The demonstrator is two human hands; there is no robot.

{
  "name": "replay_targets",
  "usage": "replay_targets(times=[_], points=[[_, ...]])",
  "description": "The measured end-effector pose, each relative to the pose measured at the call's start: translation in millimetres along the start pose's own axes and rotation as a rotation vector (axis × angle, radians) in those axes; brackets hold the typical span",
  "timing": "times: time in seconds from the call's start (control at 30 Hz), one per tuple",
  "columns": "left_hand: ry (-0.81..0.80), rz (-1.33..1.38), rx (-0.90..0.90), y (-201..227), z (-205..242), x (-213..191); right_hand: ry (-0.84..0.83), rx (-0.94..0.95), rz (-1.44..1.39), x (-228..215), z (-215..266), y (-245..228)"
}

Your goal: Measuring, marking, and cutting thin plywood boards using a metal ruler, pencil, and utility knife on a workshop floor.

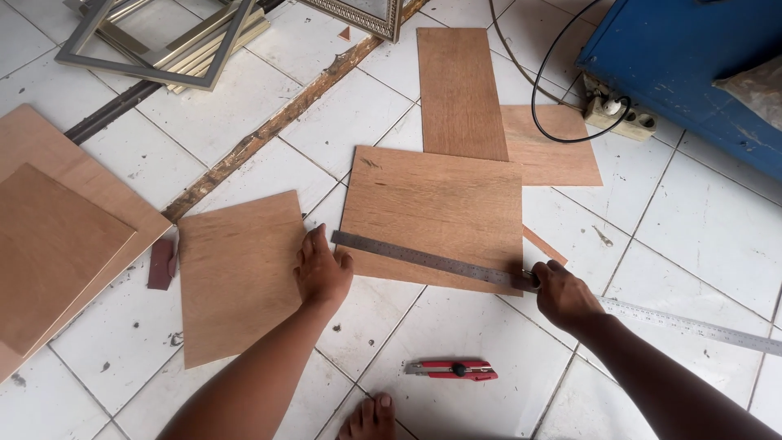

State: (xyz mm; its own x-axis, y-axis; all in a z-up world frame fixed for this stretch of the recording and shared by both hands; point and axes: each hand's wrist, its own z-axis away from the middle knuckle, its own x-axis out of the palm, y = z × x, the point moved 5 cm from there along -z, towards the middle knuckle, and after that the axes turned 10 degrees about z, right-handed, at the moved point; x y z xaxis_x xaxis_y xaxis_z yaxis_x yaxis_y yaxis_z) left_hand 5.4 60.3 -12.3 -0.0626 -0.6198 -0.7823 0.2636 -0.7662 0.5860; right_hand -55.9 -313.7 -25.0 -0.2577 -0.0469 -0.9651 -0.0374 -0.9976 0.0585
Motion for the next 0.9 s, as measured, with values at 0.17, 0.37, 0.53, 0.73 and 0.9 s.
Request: replay_targets(times=[0.17,0.37,0.53,0.73,0.9], points=[[-0.042,-0.116,-0.183,-9,-3,6,-0.207,0.030,0.083,-35,17,4],[-0.082,-0.098,-0.175,-5,22,2,-0.192,-0.044,0.269,-55,24,1],[-0.026,-0.127,-0.168,-25,4,10,-0.226,-0.025,0.320,-48,19,18],[-0.018,-0.078,-0.065,-13,-1,5,-0.228,-0.050,0.361,-36,19,29],[0.053,-0.052,-0.111,-9,-5,8,-0.250,-0.040,0.354,-41,21,23]])
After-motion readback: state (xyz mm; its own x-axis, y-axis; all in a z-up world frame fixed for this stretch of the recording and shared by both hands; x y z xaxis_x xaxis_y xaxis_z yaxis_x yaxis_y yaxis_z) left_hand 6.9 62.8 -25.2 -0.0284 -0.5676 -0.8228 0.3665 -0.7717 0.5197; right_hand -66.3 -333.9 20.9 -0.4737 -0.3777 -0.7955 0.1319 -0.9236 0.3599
